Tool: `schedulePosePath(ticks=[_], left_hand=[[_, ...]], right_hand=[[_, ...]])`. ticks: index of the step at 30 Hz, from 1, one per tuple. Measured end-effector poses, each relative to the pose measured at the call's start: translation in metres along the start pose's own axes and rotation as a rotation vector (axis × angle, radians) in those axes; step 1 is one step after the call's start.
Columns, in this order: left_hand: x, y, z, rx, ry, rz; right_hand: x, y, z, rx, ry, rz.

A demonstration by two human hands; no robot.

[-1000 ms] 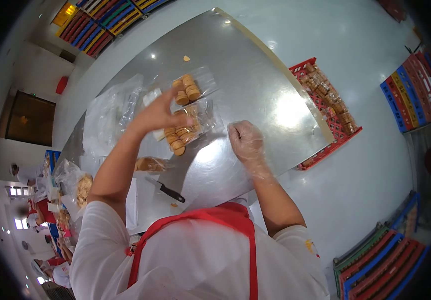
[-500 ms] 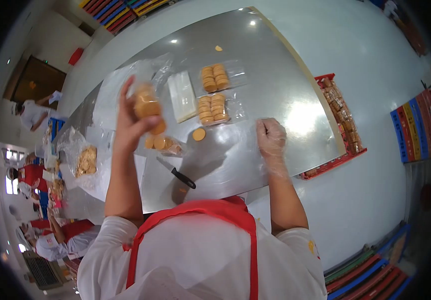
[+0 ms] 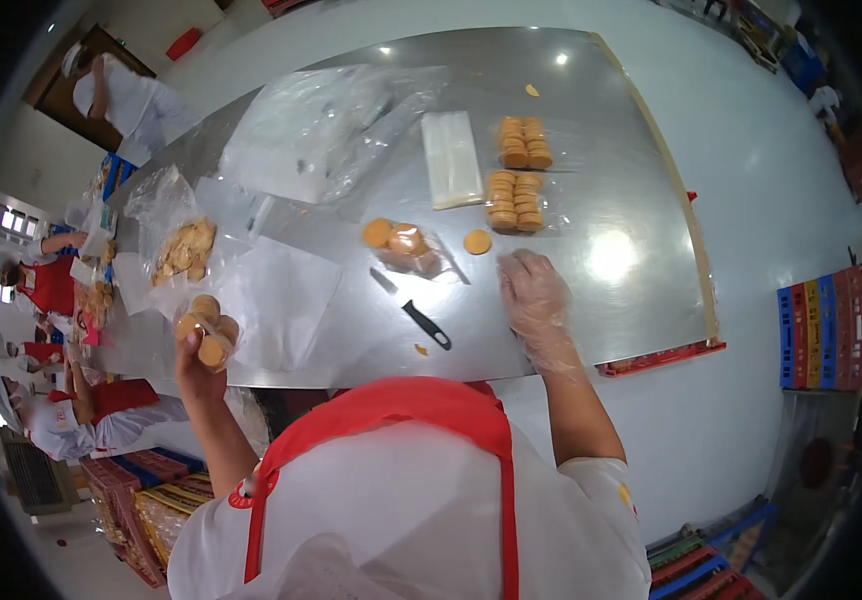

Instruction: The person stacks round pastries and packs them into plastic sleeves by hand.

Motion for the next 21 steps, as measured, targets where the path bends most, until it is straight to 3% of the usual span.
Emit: schedulePosePath(ticks=[4,7,12,18,21], left_hand=[[-0.002,0.025,-0.044,0.005,0.017,0.034],[-0.001,0.035,-0.084,-0.026,0.002,0.06],[-0.011,0.03,-0.139,-0.108,0.001,-0.065],[-0.003,0.017,-0.173,-0.392,-0.252,-0.2],[0.014,0.006,-0.179,-0.593,-0.461,-0.247]], right_hand=[[0.023,-0.038,0.027,-0.159,-0.221,0.065],[0.022,-0.047,0.042,-0.112,-0.172,0.099],[0.01,-0.033,0.061,-0.341,-0.195,0.212],[0.0,-0.035,0.061,-0.423,-0.109,0.377],[-0.016,-0.035,0.057,-0.252,0.103,0.373]])
Point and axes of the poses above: each hand's wrist, its own x-axis towards the middle knuckle, its own z-axis out of the palm, y = z × x, the point moved 5 cm from there along x, towards the middle knuckle, and after that the axes turned 11 degrees about -y, right-handed, at the moved point
